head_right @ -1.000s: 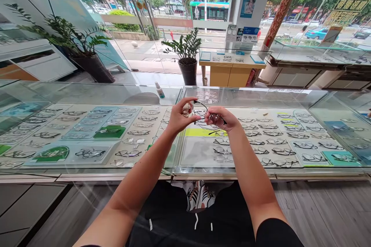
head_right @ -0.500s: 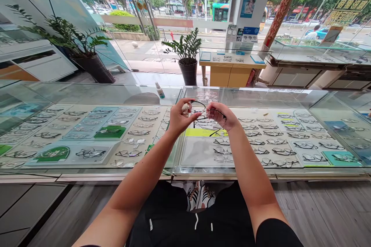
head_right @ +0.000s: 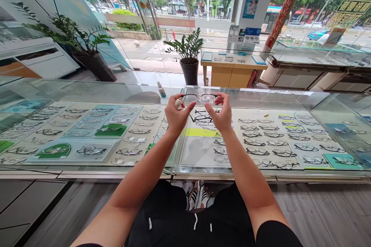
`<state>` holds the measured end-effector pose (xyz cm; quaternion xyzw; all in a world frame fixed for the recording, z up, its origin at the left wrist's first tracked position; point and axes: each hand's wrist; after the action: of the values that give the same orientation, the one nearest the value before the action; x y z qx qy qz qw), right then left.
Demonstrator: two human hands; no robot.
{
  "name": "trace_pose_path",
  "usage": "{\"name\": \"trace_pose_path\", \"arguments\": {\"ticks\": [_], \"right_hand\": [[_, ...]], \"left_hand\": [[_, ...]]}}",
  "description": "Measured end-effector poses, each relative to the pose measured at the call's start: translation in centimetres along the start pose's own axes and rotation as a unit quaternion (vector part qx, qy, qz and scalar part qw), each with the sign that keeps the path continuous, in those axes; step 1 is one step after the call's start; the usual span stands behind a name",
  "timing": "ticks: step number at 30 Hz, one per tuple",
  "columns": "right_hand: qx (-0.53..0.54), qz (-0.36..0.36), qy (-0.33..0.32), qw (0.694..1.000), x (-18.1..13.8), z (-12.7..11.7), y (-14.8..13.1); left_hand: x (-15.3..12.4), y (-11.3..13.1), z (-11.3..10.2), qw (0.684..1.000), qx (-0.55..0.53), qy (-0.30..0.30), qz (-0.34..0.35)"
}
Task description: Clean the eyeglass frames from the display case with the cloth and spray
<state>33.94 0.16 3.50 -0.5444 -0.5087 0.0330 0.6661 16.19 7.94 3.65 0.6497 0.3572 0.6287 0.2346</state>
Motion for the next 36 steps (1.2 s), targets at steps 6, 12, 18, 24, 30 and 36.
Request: {"name": "trace_pose_path", "arguments": {"ticks": [6,12,18,24,30,36], "right_hand": [[-0.048,0.000,0.002,0.999,-0.48,0.29,-0.35],[-0.076,-0.035,0.019,0.996,-0.67,0.45,-0.43],[-0.073,-0.096,0.034,0.992,-0.77,0.54,-0.53],[-0.093,-0.094,0.037,0.991,-0.82,0.57,-0.60],[-0.089,-0.094,0.042,0.991,-0.89,0.58,-0.62],[-0.117,-0.104,0.038,0.987,-0.92,0.59,-0.59]], "left_hand": [[-0.10,-0.20,0.11,1.000,0.005,0.008,0.021],[-0.16,-0.15,0.13,0.998,-0.002,0.011,0.060],[-0.10,-0.16,0.15,0.997,-0.015,0.009,0.077],[-0.10,-0.39,0.27,0.997,-0.012,0.003,0.071],[-0.18,-0.37,0.27,0.998,-0.006,-0.002,0.065],[-0.13,-0.26,0.29,0.998,-0.006,-0.004,0.069]]}}
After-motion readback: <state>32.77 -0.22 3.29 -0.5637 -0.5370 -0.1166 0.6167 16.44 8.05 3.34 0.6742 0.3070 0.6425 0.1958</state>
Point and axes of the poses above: each hand's wrist, its own x-axis towards the middle knuckle, its own z-axis out of the palm, y = z × x, and after that the axes turned 1 degree about y, right-handed
